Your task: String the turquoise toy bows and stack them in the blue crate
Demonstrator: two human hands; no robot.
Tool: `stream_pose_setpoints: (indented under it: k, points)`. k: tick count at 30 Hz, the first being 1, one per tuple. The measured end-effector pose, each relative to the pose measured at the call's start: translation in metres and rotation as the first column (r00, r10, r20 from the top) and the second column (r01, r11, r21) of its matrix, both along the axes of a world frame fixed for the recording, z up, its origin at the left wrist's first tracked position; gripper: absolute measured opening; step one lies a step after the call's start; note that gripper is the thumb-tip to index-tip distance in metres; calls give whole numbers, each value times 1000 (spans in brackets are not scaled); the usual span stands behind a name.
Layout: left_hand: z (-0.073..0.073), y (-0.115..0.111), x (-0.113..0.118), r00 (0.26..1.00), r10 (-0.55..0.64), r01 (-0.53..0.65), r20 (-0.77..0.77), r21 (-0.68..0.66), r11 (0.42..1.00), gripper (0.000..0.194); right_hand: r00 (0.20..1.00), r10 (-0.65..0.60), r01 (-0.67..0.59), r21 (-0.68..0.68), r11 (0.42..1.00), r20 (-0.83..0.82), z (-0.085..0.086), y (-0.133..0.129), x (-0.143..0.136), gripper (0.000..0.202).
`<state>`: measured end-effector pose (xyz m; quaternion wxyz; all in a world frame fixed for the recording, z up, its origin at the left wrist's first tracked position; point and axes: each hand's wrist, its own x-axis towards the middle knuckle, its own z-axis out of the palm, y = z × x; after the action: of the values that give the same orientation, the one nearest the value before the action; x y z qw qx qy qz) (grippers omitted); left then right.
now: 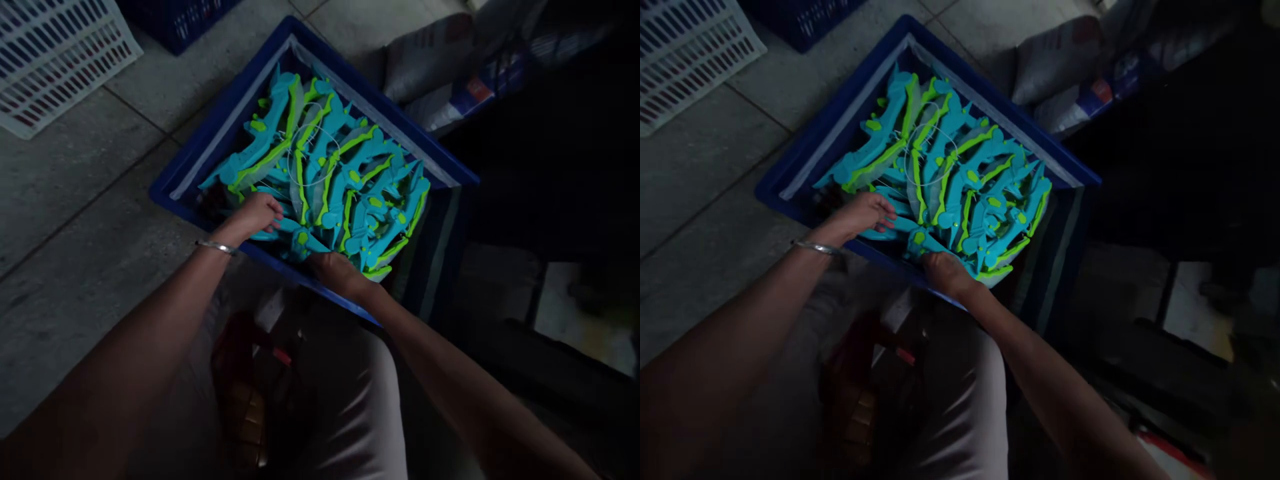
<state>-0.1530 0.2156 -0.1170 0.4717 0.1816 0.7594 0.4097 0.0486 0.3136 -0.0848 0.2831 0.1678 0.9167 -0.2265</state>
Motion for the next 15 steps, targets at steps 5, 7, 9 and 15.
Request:
stream_pose_setpoints:
  k: [5,7,9,15]
  points:
    - [-13,-43,-23,887,447,-453,115,400,797,22,817,575,-575,148,805,46,13,6,-45,26]
    - [-16,-58,-23,912,382,-407,148,420,811,23,680,733,-731,83,677,9,-2,7,-63,25]
    - [-15,-65,-11,916,333,-393,224,328,859,23,550,835,-835,7,550,-31,-16,9,-77,24]
    - [-7,-41,66,937,171,-199,303,65,978,47,460,886,-879,-116,463,51,8,33,-121,18]
